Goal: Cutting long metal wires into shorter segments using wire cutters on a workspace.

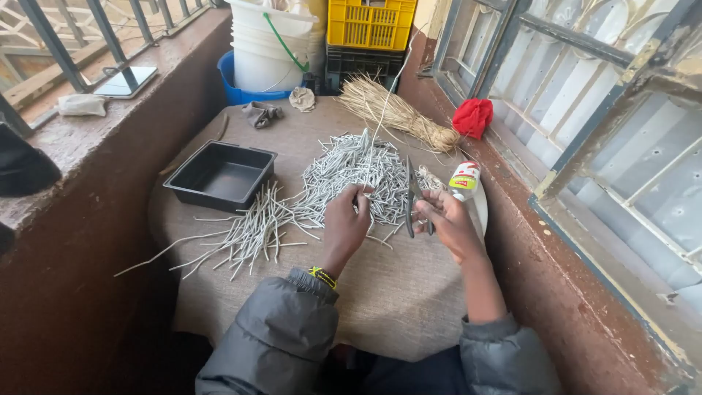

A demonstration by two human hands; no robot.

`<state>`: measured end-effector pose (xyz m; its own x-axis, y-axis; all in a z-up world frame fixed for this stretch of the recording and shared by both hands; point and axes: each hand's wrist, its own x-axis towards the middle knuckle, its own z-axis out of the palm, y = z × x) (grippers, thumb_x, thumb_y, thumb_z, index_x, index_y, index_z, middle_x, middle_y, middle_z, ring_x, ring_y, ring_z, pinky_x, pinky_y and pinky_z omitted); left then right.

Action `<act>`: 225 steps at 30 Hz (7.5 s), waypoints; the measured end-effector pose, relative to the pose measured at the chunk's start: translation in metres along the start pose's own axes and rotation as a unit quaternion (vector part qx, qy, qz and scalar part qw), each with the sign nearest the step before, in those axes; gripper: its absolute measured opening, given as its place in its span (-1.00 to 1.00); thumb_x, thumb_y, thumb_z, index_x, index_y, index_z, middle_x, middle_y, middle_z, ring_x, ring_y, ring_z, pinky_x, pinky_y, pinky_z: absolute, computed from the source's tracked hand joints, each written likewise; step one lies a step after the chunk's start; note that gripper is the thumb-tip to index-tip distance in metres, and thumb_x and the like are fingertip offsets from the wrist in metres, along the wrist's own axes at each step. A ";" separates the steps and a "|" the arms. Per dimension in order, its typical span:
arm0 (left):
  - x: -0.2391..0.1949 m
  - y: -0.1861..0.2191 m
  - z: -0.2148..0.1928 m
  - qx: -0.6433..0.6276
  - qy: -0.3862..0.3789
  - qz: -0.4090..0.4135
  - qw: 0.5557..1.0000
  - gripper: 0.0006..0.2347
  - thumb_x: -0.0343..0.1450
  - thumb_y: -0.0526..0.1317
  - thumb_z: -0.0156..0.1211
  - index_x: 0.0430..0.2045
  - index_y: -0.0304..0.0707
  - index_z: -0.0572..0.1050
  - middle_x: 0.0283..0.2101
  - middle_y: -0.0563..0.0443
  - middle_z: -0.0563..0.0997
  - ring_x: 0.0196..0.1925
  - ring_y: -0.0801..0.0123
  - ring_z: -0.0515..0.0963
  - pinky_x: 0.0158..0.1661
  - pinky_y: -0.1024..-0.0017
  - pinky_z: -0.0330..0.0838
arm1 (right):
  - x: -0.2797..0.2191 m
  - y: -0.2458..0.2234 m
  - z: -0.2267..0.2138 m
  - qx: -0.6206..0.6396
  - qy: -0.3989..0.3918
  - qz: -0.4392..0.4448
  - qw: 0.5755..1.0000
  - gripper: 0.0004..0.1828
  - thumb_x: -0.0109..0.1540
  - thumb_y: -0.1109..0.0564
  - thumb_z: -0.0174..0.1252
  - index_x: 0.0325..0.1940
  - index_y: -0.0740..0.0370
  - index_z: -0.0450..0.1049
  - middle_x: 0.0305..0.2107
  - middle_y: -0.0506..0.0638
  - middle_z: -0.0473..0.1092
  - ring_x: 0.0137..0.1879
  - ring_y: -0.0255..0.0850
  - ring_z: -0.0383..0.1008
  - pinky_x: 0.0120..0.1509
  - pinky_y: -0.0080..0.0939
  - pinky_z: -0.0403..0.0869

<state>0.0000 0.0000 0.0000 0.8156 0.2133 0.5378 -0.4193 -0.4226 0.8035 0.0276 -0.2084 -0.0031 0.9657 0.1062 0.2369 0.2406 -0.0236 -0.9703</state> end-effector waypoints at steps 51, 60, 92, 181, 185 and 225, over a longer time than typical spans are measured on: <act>-0.007 0.010 -0.021 0.023 -0.132 0.056 0.989 -0.76 0.34 -0.27 -0.06 -0.11 -0.02 0.29 -0.66 -0.20 0.55 -0.47 -0.23 0.63 -0.27 0.02 0.47 | -0.081 -0.122 0.004 -0.201 -0.146 0.186 0.951 -0.53 0.34 0.29 -0.12 0.36 0.35 0.17 0.21 0.79 0.12 0.25 0.47 0.39 0.34 0.31 0.46; -0.009 0.008 -0.018 0.174 -0.182 0.125 0.960 -0.84 0.43 -0.14 -0.04 -0.17 0.00 0.21 -0.67 -0.23 0.54 -0.41 -0.30 0.66 -0.25 -0.06 0.50 | -0.060 -0.104 0.014 -0.219 -0.202 0.162 0.941 -0.51 0.36 0.26 -0.12 0.40 0.39 0.15 0.16 0.79 0.19 0.15 0.39 0.53 0.25 0.27 0.53; -0.028 0.014 -0.071 0.058 -0.104 -0.071 0.990 -0.77 0.60 -0.05 -0.37 -0.05 -0.17 0.18 -0.45 -0.56 0.59 -0.18 -0.49 0.60 -0.14 -0.25 0.39 | -0.007 -0.040 0.094 -0.087 -0.261 0.077 0.958 -0.62 0.43 -0.05 0.02 -0.13 0.35 0.52 -0.43 0.19 0.52 -0.28 -0.11 0.59 -0.19 -0.23 0.55; -0.050 -0.007 -0.057 -0.084 -0.182 -0.069 0.977 -0.57 0.63 0.00 -0.41 -0.51 -0.24 0.34 -0.60 -0.13 0.39 -0.45 0.08 0.38 -0.26 0.16 0.33 | -0.006 -0.063 0.087 -0.243 -0.268 0.203 0.910 -0.49 0.14 -0.05 0.36 -0.46 0.58 0.52 -0.71 0.19 0.34 -0.67 -0.13 0.42 -0.61 -0.14 0.50; -0.051 -0.013 -0.052 -0.083 -0.179 -0.064 0.978 -0.56 0.63 0.04 -0.42 -0.49 -0.21 0.36 -0.58 -0.14 0.42 -0.44 0.09 0.41 -0.26 0.18 0.34 | -0.010 -0.065 0.084 -0.219 -0.260 0.250 0.906 -0.50 0.18 -0.06 0.31 -0.34 0.57 0.54 -0.54 0.28 0.52 -0.54 -0.13 0.56 -0.50 -0.23 0.59; -0.043 -0.017 -0.091 0.407 -0.178 0.037 0.895 -0.81 0.50 -0.04 0.07 -0.22 0.07 0.64 -0.22 0.06 0.63 -0.08 0.20 0.60 -0.03 0.13 0.36 | 0.009 -0.059 0.001 -0.010 -0.294 0.119 0.948 -0.23 0.36 -0.28 -0.09 0.28 0.51 0.37 -0.24 0.41 0.57 -0.28 0.08 0.67 -0.25 0.00 0.66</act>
<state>-0.0638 0.0781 -0.0137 0.9335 -0.0743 0.3509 -0.1659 -0.9568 0.2387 0.0216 -0.2055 0.0566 0.7730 0.6314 -0.0615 0.0306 -0.1339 -0.9905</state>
